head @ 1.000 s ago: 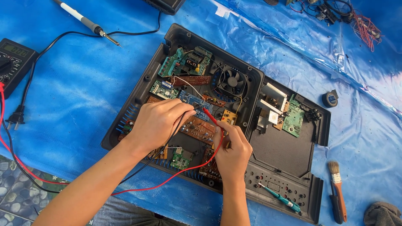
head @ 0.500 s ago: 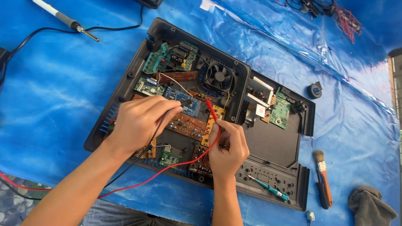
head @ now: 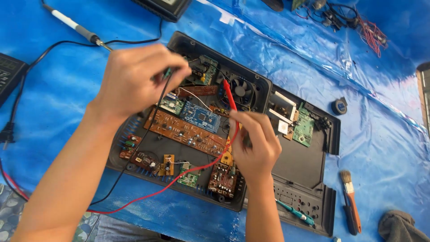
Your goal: The person uses a multimeter to test various points on a disassembled electronic device's circuit board. They move the red and black probes across different components and connectors on the board, which is placed on a blue tarp alongside other tools.
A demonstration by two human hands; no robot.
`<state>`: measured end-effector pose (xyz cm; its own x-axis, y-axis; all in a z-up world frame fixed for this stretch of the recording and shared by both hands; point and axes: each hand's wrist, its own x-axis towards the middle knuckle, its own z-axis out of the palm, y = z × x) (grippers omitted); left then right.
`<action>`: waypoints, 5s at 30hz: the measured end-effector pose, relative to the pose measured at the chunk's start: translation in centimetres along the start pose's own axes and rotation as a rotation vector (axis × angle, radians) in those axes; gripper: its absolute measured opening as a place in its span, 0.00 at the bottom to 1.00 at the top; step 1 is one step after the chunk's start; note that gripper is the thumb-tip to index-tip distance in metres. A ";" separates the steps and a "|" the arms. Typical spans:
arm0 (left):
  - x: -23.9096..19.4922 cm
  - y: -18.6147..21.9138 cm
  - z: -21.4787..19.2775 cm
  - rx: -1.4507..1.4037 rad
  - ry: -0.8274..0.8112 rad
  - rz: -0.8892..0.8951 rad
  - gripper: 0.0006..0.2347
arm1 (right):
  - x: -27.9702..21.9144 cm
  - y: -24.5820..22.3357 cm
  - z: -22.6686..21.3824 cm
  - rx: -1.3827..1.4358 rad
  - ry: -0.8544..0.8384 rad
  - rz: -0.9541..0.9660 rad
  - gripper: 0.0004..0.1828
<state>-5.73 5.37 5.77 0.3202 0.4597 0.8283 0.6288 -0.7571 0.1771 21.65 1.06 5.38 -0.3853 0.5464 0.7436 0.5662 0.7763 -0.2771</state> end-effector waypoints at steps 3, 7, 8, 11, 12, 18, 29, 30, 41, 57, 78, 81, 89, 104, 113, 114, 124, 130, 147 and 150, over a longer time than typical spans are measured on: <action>-1.2 -2.1 1.0 -0.019 0.019 -0.171 0.02 | 2.4 1.3 2.8 0.035 -0.037 0.000 0.08; -2.7 -4.5 1.1 0.086 -0.118 -0.206 0.04 | 4.6 3.0 5.9 0.049 -0.100 0.074 0.07; -2.9 -5.0 1.2 0.062 -0.117 -0.207 0.04 | 5.1 3.2 6.5 0.017 -0.139 0.105 0.08; -4.0 -6.2 2.5 0.055 -0.123 -0.212 0.05 | 5.5 3.6 8.2 -0.042 -0.240 0.156 0.09; -4.2 -6.7 3.0 0.085 -0.121 -0.203 0.06 | 5.7 3.8 8.8 -0.070 -0.287 0.164 0.10; -4.5 -7.7 5.0 0.055 -0.176 -0.300 0.04 | 7.5 3.6 10.1 -0.123 -0.339 0.258 0.10; -4.3 -7.2 5.0 0.080 -0.140 -0.345 0.05 | 8.1 4.1 10.6 -0.141 -0.372 0.311 0.09; -4.2 -7.2 5.0 0.097 -0.134 -0.346 0.05 | 8.0 4.1 10.7 -0.134 -0.363 0.314 0.09; -4.2 -6.8 4.3 0.166 -0.122 -0.384 0.08 | 8.3 2.6 9.9 -0.094 -0.303 0.275 0.08; -4.3 -6.2 4.4 0.116 -0.144 -0.419 0.11 | 7.4 3.7 10.9 -0.022 -0.272 0.290 0.07; -2.0 1.0 2.0 -0.044 -0.081 -0.006 0.04 | -5.6 1.0 0.4 -0.167 -0.008 0.264 0.09; -1.6 3.7 1.5 -0.031 -0.137 -0.098 0.05 | -7.5 1.3 0.6 -0.089 0.074 0.228 0.06; -5.6 11.3 0.8 -0.100 -0.020 -0.209 0.11 | -10.1 0.7 -0.7 -0.014 0.216 0.151 0.07; -9.9 13.6 3.0 -0.035 0.233 -0.331 0.08 | -8.9 -0.1 0.5 -0.053 0.313 0.168 0.09; -11.5 12.6 3.3 -0.101 0.147 -0.283 0.14 | -9.7 -0.5 -0.3 0.016 0.219 0.057 0.08; -11.4 12.6 3.3 -0.121 0.151 -0.291 0.14 | -9.6 -0.6 -0.3 0.016 0.228 0.030 0.09; -11.6 12.2 3.4 -0.122 0.112 -0.321 0.14 | -9.2 -0.8 -0.6 0.013 0.285 0.045 0.11; -11.0 12.8 3.3 -0.121 0.099 -0.302 0.12 | -9.0 -0.5 -0.8 -0.083 0.347 0.059 0.09; -9.5 13.7 3.1 -0.162 0.221 -0.467 0.07 | -8.8 -0.5 0.5 0.055 0.312 0.262 0.09; -9.6 13.7 3.1 -0.153 0.218 -0.471 0.07 | -8.9 -0.6 0.6 0.054 0.291 0.259 0.09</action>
<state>2.02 -7.90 -1.40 -0.1361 0.6710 0.7289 0.5529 -0.5590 0.6179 24.26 -4.07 -1.41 -0.0075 0.6202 0.7844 0.5753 0.6442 -0.5040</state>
